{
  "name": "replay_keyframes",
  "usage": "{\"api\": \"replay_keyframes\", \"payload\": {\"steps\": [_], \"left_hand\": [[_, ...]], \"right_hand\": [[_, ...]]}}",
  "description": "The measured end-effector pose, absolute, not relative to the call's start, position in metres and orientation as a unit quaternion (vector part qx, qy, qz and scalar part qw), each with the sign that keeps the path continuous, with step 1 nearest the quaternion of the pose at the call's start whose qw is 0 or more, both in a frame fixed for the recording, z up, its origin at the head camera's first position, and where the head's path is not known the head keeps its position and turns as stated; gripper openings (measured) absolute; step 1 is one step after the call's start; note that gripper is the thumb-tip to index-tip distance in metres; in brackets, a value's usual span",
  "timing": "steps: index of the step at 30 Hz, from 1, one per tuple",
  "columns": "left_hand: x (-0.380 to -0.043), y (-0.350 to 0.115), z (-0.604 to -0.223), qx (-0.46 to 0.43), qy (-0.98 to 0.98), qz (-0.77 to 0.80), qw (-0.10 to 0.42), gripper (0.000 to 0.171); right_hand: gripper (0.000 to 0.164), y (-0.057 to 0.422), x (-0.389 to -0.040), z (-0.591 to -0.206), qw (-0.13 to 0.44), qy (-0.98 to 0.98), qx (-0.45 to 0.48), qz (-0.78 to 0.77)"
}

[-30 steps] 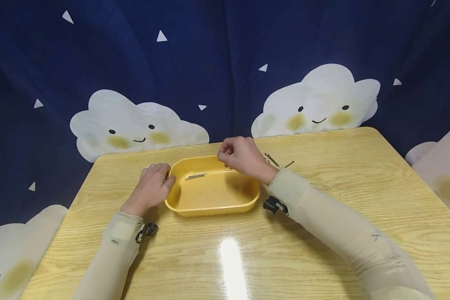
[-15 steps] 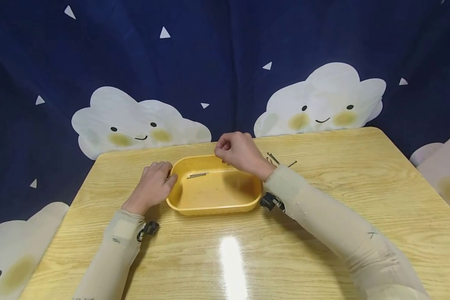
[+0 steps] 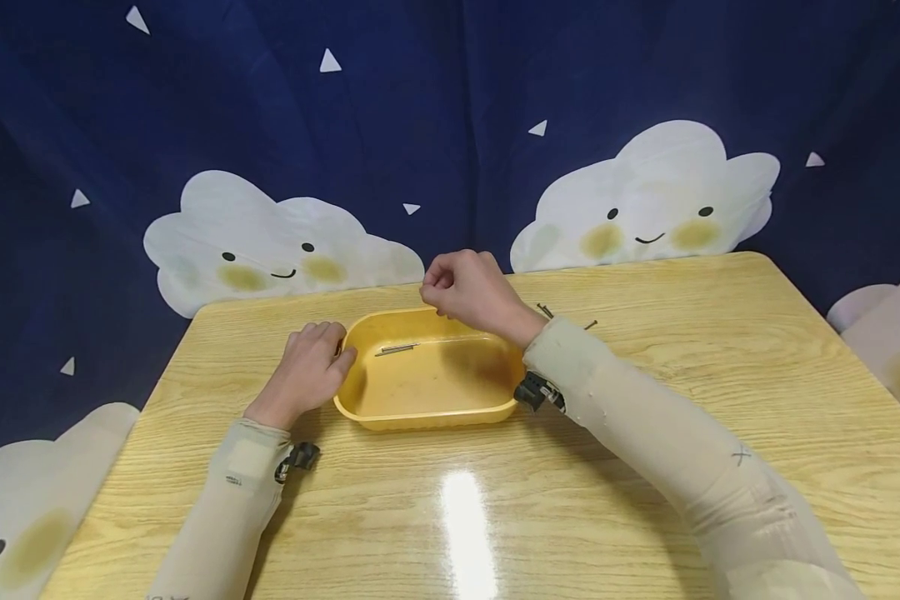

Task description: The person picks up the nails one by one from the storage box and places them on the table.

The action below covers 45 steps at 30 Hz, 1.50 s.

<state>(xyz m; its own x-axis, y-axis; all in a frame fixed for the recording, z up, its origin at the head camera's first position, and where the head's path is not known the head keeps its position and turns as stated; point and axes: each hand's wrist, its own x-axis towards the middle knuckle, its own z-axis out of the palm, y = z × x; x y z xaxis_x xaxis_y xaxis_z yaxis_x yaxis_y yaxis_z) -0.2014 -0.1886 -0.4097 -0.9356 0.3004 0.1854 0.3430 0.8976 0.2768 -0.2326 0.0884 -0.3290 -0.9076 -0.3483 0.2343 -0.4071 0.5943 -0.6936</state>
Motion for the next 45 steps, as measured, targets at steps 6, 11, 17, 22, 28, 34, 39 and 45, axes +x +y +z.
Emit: {"api": "replay_keyframes", "payload": {"steps": [6,11,17,22,28,34,39,45], "left_hand": [[-0.202,-0.191,-0.41,-0.166,-0.972,-0.152,0.073,0.022],[-0.202,-0.191,-0.412,-0.163,-0.972,-0.155,0.071,0.021],[-0.201,-0.19,-0.413,-0.163,-0.971,-0.157,0.069,0.022],[-0.202,-0.189,-0.413,-0.164,-0.971,-0.157,0.07,0.021],[-0.202,-0.189,-0.414,-0.165,-0.971,-0.154,0.072,0.021],[-0.202,-0.189,-0.412,-0.166,-0.971,-0.154,0.074,0.021],[-0.203,-0.19,-0.413,-0.165,-0.972,-0.149,0.077,0.021],[-0.205,-0.191,-0.412,-0.166,-0.972,-0.148,0.077,0.021]], "right_hand": [[0.01,0.085,-0.234,-0.325,0.028,-0.894,0.209,0.396],[0.009,0.079,-0.237,-0.325,0.01,-0.893,0.206,0.399],[0.009,0.075,-0.242,-0.328,-0.007,-0.89,0.211,0.404],[0.008,0.072,-0.246,-0.331,-0.007,-0.886,0.209,0.414],[0.011,0.069,-0.249,-0.335,-0.034,-0.876,0.218,0.429],[0.009,0.067,-0.252,-0.34,-0.05,-0.868,0.229,0.438],[0.011,0.063,-0.257,-0.344,-0.062,-0.856,0.238,0.454],[0.011,0.058,-0.261,-0.351,-0.081,-0.858,0.246,0.443]]}}
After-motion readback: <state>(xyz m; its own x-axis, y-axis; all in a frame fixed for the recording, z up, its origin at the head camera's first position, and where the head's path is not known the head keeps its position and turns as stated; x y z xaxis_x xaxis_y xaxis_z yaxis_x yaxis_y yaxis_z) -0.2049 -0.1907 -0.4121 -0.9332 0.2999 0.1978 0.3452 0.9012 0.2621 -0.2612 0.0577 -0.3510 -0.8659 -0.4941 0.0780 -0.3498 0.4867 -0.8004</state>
